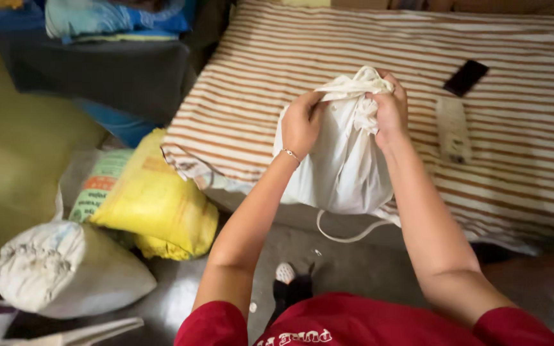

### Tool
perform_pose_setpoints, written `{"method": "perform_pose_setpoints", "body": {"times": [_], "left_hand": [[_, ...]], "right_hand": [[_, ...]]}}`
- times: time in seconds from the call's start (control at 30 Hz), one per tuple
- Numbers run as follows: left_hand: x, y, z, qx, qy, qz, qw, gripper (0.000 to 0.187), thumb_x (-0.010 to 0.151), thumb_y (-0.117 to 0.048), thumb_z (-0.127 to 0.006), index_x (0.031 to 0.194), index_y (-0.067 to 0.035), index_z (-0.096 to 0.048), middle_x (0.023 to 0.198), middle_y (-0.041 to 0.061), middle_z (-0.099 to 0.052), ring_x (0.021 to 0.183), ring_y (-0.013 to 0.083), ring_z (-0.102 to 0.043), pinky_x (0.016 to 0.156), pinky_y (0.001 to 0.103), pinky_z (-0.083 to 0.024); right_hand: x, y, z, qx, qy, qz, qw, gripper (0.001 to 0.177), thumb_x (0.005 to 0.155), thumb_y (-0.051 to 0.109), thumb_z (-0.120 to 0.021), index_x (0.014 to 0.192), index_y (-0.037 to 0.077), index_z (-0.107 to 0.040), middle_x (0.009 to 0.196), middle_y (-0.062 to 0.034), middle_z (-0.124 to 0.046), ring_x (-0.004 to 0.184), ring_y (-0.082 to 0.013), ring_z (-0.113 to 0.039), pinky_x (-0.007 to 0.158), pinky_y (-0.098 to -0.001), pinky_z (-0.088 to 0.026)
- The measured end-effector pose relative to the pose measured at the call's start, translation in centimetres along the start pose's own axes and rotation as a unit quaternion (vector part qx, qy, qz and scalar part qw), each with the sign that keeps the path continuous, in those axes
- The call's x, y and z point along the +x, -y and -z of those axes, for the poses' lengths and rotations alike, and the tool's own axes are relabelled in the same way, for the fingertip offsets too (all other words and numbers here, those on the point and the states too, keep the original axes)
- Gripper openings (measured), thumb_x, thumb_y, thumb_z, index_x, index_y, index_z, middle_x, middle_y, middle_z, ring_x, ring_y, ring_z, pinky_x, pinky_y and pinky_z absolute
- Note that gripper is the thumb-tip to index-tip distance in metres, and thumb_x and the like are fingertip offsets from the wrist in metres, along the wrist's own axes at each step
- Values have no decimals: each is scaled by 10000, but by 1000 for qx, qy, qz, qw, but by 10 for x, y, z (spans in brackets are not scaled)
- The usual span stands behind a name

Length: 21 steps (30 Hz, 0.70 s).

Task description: The person coils a green extension cord and places it into a cardboard box. They then pack a wooden spool of twine and a power strip into plastic bags, move the bags to a bed, and place the power strip into the box. Finally, they pack an orange bag and place it on the bed.

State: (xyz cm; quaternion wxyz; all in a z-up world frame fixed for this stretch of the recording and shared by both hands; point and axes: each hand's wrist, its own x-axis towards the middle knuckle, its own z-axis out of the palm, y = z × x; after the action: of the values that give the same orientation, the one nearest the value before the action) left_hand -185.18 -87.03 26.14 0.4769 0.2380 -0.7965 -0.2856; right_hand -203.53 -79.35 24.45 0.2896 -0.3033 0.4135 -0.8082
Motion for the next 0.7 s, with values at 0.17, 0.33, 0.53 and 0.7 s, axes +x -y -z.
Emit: {"method": "perform_pose_setpoints", "body": {"times": [0.17, 0.33, 0.53, 0.7], "left_hand": [[79, 68, 21, 25, 40, 14, 999, 179, 928, -159, -668, 1068, -73, -739, 957, 148, -719, 882, 334, -682, 766, 409, -528], [132, 132, 24, 23, 17, -7, 1000, 179, 917, -149, -666, 1061, -79, -744, 970, 125, -726, 899, 337, -669, 770, 414, -521], [189, 201, 13, 18, 9, 1, 1000, 174, 930, -165, -678, 1065, -72, -738, 970, 125, -722, 882, 327, -669, 781, 407, -527], [251, 245, -1, 16, 22, 11, 1000, 184, 935, -168, -670, 1082, -79, -737, 963, 132, -718, 889, 328, -677, 785, 407, -533]], "right_hand": [[68, -42, -49, 1, -24, -4, 1000, 448, 817, -72, -573, 1247, 24, -653, 1093, -41, -712, 988, -140, -672, 878, -259, -555], [131, -85, -72, -21, -14, -15, 1000, 402, 838, -46, -559, 1214, 31, -678, 1064, -41, -714, 958, -139, -673, 855, -264, -554], [216, -137, -87, -11, -38, -50, 998, 203, 891, -43, -605, 1071, 26, -543, 1002, -61, -666, 870, -170, -646, 761, -332, -559], [291, -151, -96, -15, 7, -16, 1000, 367, 852, -53, -553, 1196, 26, -658, 1051, -47, -701, 926, -138, -678, 830, -270, -566]]}}
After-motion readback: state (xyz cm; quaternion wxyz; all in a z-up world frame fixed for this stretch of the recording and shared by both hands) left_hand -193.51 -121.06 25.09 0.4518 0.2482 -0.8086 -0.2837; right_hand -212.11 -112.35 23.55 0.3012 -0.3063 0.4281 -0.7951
